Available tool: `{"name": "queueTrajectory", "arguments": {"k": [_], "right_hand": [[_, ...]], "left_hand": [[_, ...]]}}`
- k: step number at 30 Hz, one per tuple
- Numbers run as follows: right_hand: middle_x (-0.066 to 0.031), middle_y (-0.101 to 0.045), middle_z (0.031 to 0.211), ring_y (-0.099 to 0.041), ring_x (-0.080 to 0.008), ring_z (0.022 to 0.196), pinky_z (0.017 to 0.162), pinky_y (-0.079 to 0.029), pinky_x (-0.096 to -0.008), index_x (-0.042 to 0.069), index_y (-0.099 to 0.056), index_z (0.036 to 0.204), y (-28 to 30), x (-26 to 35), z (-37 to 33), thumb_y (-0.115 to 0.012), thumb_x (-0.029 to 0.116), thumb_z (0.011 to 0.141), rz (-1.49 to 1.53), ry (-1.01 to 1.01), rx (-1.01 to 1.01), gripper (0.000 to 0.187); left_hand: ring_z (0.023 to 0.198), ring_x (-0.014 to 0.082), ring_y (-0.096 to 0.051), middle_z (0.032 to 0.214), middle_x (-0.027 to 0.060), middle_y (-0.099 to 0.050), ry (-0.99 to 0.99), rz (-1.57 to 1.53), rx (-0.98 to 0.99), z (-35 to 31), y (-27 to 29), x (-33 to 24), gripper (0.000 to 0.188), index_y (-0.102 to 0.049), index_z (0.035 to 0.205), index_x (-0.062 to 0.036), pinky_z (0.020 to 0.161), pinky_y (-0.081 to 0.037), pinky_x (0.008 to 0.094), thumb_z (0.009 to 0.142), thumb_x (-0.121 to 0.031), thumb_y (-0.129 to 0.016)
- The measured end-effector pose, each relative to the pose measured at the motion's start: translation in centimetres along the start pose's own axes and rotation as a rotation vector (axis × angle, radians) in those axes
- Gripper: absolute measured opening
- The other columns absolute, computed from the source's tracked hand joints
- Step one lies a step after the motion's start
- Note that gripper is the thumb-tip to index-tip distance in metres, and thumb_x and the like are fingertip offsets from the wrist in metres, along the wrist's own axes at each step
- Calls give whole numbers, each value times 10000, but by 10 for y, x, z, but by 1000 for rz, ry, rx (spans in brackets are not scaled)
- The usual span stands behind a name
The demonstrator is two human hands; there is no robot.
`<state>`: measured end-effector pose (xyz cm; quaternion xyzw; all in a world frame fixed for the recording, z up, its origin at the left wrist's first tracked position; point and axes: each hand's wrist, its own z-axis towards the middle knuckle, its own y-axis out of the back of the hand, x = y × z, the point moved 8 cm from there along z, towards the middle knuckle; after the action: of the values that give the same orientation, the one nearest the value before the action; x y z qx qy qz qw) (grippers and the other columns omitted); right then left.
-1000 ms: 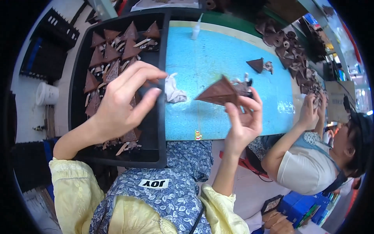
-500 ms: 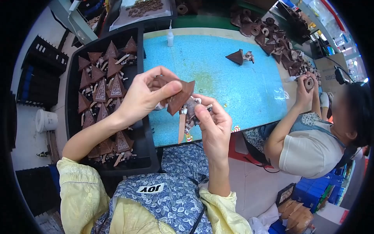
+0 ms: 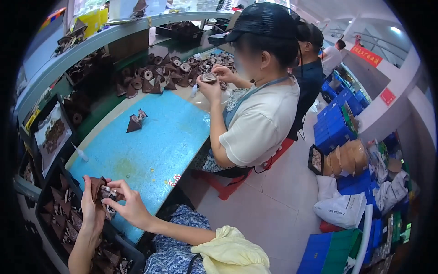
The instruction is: The person assembles small plastic pyramid figurines by gluing plastic pyramid parts together with a glue bottle at a work table.
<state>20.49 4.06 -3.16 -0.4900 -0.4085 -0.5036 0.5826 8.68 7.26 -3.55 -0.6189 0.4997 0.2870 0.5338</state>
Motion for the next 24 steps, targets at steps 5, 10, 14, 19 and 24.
{"name": "queueTrajectory", "arguments": {"k": [5, 10, 14, 19, 24], "right_hand": [[-101, -614, 1040, -581, -109, 991, 848, -481, -267, -9, -550, 1114, -10, -29, -2, -703, 35, 813, 452, -204, 128, 340], [-104, -610, 1016, -628, -182, 895, 767, -524, -303, 42, -624, 1081, 4, 32, -10, -705, -81, 708, -314, 410, 41, 402], [-154, -603, 977, -598, -308, 871, 738, -508, -358, 2, -611, 968, 0, 69, -20, -697, -120, 643, -464, 622, -40, 358], [-159, -631, 999, -624, -269, 884, 772, -499, -329, -6, -597, 921, -11, 74, -26, -726, -162, 594, -517, 636, 22, 385], [-164, -621, 974, -622, -284, 821, 657, -513, -329, -5, -596, 902, -16, 67, -27, -730, -150, 593, -487, 636, 29, 366]], "left_hand": [[1010, 234, -595, 1091, 134, -603, 20, -52, -2, -3, 1, 4, 572, -518, 1144, -27, 853, -488, 345, 970, -544, -346], [1114, 279, -552, 1251, 162, -552, 80, -221, 100, -11, -8, -8, 465, -434, 1278, -140, 970, -431, 417, 979, -489, -363], [1059, 280, -595, 1212, 175, -576, 117, -331, 232, -8, -20, -1, 417, -450, 1257, -104, 897, -501, 408, 978, -411, -400], [926, 245, -624, 1144, 162, -596, 121, -621, 280, -13, -17, 10, 335, -501, 1108, -81, 702, -555, 331, 982, -373, -395], [914, 236, -628, 1108, 139, -604, 122, -721, 217, -17, -14, 9, 308, -510, 1100, -77, 714, -551, 356, 983, -346, -417]]}}
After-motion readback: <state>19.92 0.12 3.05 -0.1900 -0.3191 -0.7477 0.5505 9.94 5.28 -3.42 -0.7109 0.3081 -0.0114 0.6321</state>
